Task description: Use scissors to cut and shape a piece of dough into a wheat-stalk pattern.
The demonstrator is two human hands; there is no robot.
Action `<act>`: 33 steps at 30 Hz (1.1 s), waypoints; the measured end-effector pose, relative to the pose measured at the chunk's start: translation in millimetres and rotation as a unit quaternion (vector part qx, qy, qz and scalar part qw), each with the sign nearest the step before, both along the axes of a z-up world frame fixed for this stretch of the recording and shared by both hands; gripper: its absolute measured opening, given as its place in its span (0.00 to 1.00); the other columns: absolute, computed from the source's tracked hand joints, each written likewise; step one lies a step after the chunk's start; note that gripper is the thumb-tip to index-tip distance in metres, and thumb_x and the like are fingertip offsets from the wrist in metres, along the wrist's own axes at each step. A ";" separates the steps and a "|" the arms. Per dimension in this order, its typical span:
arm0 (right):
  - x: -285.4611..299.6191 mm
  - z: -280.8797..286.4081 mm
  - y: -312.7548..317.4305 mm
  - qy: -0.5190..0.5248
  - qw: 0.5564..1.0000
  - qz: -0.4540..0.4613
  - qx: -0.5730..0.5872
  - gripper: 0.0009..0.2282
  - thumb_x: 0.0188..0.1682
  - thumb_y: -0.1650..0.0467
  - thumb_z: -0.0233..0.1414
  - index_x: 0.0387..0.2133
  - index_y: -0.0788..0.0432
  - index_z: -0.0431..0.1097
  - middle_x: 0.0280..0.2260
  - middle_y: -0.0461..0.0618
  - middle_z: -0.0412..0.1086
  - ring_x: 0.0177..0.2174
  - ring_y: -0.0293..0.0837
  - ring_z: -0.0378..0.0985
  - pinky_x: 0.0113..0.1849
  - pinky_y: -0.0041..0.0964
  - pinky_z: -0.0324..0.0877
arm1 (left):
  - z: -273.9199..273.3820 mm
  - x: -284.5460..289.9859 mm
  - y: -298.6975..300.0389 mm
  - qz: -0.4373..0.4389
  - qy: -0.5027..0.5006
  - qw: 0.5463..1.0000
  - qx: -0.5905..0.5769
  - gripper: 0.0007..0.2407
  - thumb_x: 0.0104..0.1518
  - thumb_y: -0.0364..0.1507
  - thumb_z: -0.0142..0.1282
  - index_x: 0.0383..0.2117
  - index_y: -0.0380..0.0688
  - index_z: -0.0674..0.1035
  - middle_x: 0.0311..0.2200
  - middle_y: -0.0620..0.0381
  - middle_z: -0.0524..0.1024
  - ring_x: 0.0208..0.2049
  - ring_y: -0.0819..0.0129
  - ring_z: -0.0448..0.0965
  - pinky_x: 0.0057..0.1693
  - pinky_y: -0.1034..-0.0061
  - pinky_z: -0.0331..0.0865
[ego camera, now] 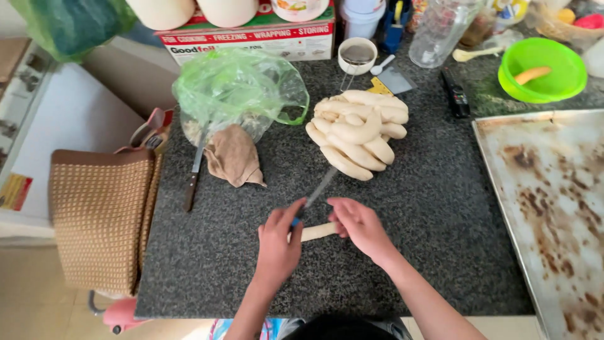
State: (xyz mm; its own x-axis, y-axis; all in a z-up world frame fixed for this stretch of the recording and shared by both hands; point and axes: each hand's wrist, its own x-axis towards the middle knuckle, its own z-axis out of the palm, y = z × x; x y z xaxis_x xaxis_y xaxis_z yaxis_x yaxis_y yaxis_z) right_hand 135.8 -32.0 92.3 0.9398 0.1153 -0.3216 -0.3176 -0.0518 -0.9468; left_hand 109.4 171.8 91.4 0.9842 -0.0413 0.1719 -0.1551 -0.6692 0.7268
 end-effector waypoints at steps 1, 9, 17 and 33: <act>0.5 8.7 9.0 0.056 0.996 0.016 0.070 0.22 0.53 0.60 0.44 0.53 0.65 0.68 0.35 0.54 0.75 0.29 0.41 0.78 0.30 0.30 0.72 | 9.4 0.3 -7.5 -0.022 -0.006 0.997 0.070 0.23 0.51 0.24 0.59 0.57 0.56 0.79 0.37 0.58 0.75 0.38 0.64 0.76 0.47 0.69 0.64; -4.2 21.1 20.1 0.104 0.986 -0.103 0.081 0.15 0.54 0.70 0.46 0.45 0.72 0.73 0.31 0.62 0.75 0.27 0.47 0.79 0.31 0.35 0.77 | 31.7 -2.2 1.2 -0.166 -0.029 0.984 0.055 0.25 0.58 0.34 0.59 0.61 0.37 0.72 0.43 0.48 0.78 0.43 0.56 0.77 0.51 0.65 0.69; 5.2 12.5 18.3 0.067 0.986 -0.111 0.104 0.17 0.53 0.71 0.45 0.47 0.74 0.73 0.35 0.61 0.76 0.30 0.45 0.79 0.34 0.35 0.77 | 8.7 17.0 -1.8 -0.194 0.016 0.980 0.036 0.31 0.46 0.20 0.57 0.64 0.37 0.68 0.50 0.45 0.80 0.49 0.49 0.78 0.57 0.63 0.67; 1.0 -62.7 -65.4 -0.009 0.954 0.016 -0.299 0.08 0.47 0.66 0.59 0.38 0.51 0.79 0.32 0.47 0.80 0.35 0.45 0.84 0.38 0.40 0.77 | -22.5 35.3 31.9 -0.180 0.015 0.879 0.441 0.18 0.42 0.38 0.67 0.42 0.58 0.78 0.31 0.62 0.78 0.41 0.62 0.75 0.49 0.63 0.66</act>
